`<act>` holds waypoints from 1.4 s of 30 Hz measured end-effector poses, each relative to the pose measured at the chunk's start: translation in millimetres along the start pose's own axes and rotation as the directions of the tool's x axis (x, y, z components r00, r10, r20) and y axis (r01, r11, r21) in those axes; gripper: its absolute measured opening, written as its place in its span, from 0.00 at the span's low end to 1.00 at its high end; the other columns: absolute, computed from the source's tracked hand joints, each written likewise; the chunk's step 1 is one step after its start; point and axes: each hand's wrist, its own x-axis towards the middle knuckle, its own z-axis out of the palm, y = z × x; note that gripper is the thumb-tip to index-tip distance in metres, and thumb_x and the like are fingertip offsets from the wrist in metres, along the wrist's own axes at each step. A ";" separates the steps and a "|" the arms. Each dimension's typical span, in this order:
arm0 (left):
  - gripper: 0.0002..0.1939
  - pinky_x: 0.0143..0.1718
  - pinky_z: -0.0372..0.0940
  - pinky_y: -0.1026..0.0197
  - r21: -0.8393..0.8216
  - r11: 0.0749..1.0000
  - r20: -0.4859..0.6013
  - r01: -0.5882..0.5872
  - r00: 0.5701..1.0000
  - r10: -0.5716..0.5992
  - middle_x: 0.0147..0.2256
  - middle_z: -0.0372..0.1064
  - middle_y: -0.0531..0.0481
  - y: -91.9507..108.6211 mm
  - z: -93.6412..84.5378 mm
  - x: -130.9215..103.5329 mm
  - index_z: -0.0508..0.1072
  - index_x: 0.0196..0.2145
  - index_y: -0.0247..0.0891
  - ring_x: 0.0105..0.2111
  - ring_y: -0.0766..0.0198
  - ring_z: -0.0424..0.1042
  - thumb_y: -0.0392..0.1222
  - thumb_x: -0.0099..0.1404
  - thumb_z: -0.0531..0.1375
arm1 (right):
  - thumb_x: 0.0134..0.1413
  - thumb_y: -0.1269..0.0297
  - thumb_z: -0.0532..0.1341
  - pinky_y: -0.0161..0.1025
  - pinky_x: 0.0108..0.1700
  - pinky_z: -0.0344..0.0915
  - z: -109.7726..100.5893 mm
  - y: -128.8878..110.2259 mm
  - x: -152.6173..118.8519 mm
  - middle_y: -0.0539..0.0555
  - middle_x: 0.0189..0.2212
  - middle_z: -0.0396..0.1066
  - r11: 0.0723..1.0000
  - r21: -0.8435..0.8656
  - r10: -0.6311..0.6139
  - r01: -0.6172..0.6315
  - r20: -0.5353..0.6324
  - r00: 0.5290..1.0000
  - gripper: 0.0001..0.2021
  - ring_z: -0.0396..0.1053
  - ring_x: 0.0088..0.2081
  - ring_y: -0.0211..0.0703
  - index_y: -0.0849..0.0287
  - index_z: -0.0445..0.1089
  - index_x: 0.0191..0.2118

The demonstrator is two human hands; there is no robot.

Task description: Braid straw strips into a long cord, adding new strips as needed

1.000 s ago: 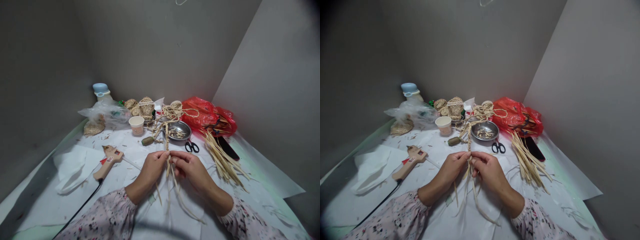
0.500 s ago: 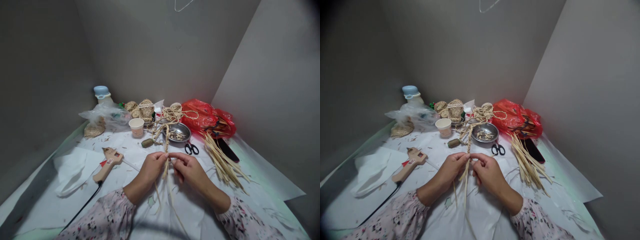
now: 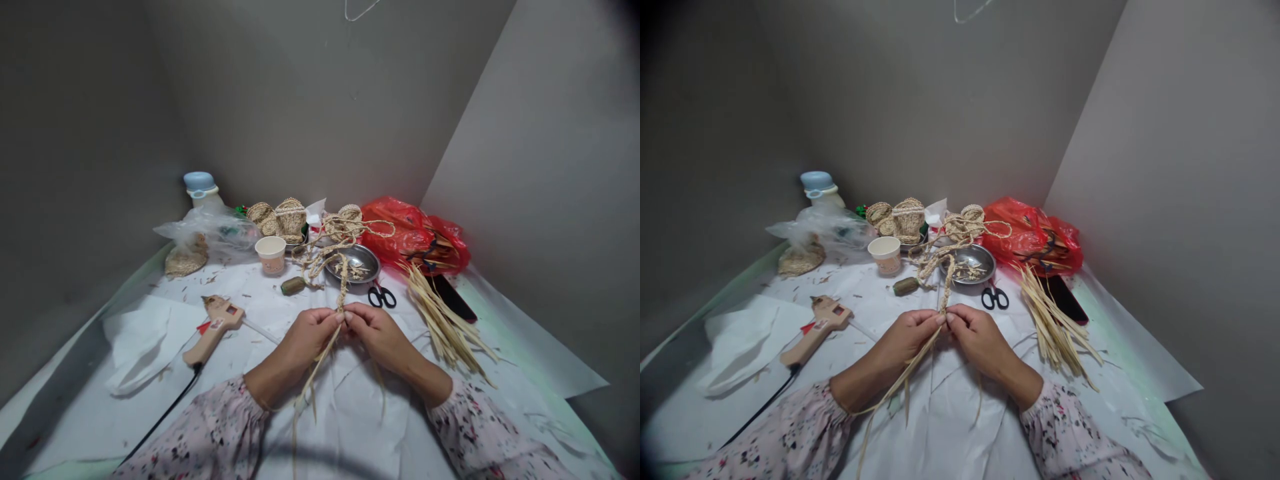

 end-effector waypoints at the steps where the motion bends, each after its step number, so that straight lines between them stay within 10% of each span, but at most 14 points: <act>1: 0.20 0.27 0.53 0.64 0.006 1.000 0.004 -0.005 1.000 0.005 0.22 0.66 0.51 -0.5 0.0 0.3 0.72 0.27 0.31 0.23 0.68 0.59 0.55 0.56 0.61 | 0.59 0.62 0.54 0.34 0.32 0.63 0.5 -0.1 -0.1 0.50 0.26 0.71 1.000 0.013 0.017 -0.017 0.001 1.000 0.13 0.66 0.27 0.38 0.60 0.74 0.39; 12: 0.19 0.20 0.42 0.66 0.060 0.995 -0.033 0.075 0.997 -0.073 0.16 0.51 0.61 0.6 2.9 -4.3 0.71 0.29 0.34 0.16 0.72 0.46 0.56 0.56 0.60 | 0.52 0.63 0.58 0.36 0.38 0.64 -1.1 0.6 0.7 0.50 0.27 0.72 0.996 0.079 0.052 -0.045 -0.085 0.995 0.07 0.69 0.32 0.40 0.61 0.71 0.32; 26: 0.14 0.25 0.47 0.64 0.267 0.962 -0.069 -0.050 0.995 0.071 0.20 0.55 0.57 -8.8 -0.2 0.7 0.66 0.23 0.36 0.22 0.68 0.53 0.48 0.58 0.55 | 0.54 0.67 0.56 0.35 0.37 0.62 0.4 3.6 -0.9 0.51 0.29 0.74 0.986 -0.157 -0.063 0.051 -0.072 0.995 0.08 0.69 0.32 0.40 0.60 0.74 0.33; 42: 0.14 0.33 0.55 0.62 0.910 0.401 -0.084 -0.103 0.901 0.424 0.32 0.68 0.50 1.2 9.3 -19.1 0.67 0.33 0.39 0.31 0.62 0.66 0.41 0.70 0.44 | 0.54 0.67 0.55 0.33 0.32 0.59 6.4 8.9 -2.4 0.50 0.25 0.71 0.932 -0.359 -0.131 0.052 -0.201 0.971 0.06 0.66 0.28 0.38 0.59 0.68 0.30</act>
